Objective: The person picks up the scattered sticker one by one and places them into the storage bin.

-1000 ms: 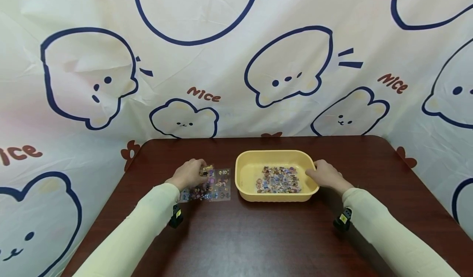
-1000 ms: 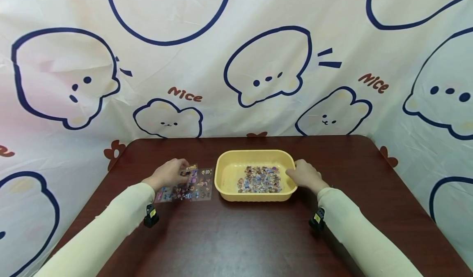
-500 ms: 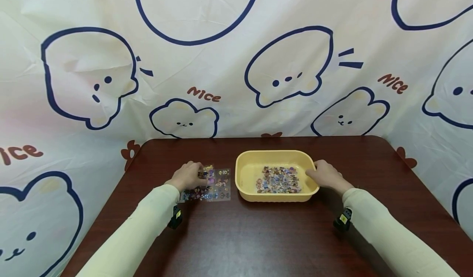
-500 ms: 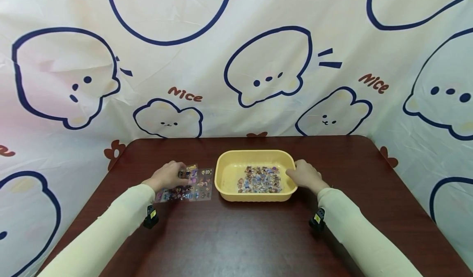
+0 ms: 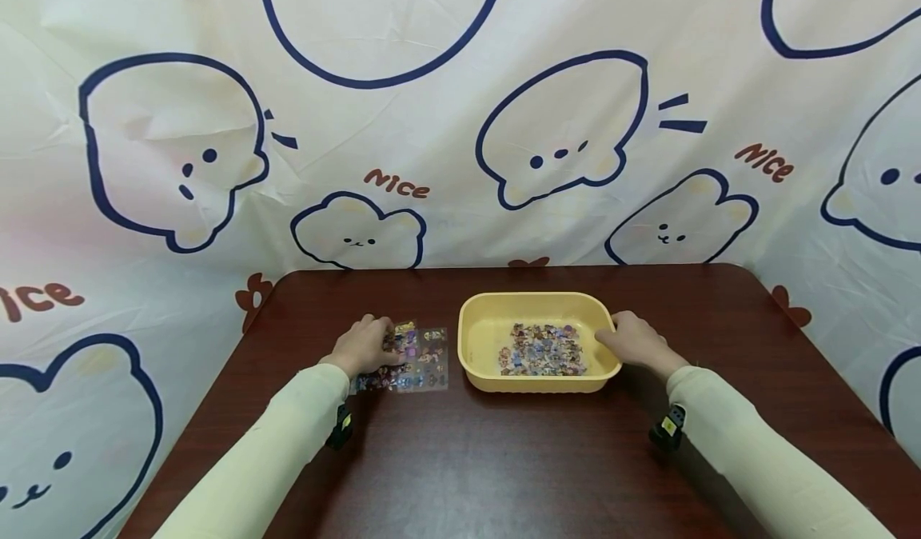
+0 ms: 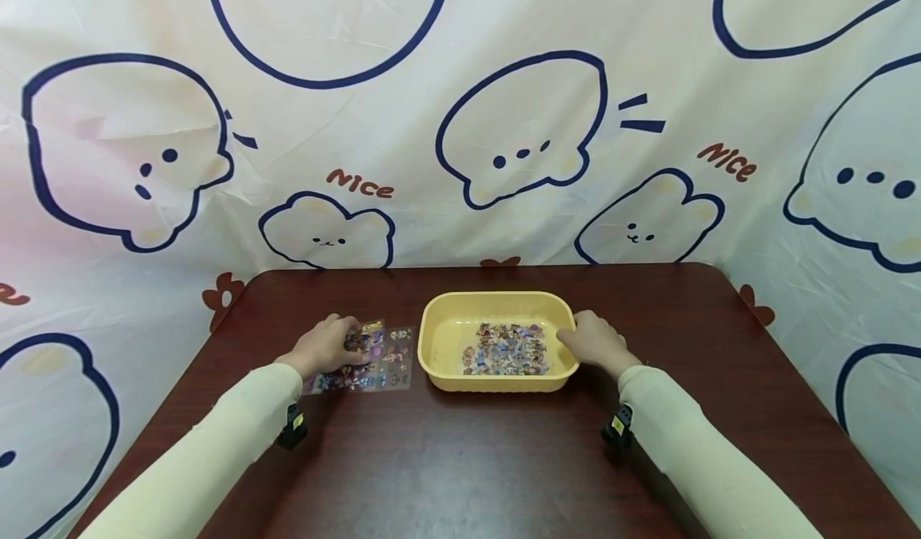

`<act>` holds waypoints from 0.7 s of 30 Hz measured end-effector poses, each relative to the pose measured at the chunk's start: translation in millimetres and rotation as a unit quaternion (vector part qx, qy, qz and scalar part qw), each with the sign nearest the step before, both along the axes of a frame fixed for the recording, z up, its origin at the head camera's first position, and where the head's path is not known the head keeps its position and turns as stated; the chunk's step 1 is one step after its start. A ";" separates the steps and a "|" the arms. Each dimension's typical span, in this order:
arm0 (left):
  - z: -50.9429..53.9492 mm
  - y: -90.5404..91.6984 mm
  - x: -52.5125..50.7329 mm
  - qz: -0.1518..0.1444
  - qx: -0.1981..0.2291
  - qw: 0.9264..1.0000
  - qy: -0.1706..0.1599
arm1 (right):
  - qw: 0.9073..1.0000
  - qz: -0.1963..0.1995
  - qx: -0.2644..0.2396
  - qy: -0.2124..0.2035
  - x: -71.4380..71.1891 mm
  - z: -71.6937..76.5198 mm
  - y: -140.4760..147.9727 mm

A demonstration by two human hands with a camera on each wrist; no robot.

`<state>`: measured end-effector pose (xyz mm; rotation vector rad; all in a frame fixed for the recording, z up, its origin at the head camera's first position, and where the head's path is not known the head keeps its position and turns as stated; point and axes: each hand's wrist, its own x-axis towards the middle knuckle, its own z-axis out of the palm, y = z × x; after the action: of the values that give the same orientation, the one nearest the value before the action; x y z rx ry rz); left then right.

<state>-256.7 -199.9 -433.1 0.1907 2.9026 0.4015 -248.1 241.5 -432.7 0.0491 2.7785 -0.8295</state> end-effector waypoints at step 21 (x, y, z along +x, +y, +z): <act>-1.2 -0.6 -2.7 -0.008 0.047 0.999 -0.006 | 1.000 -0.004 0.007 -0.002 0.8 1.8 -1.4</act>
<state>-259.5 -200.6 -434.3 0.2241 2.8703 0.5343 -247.3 240.1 -430.9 0.0630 2.7830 -0.8106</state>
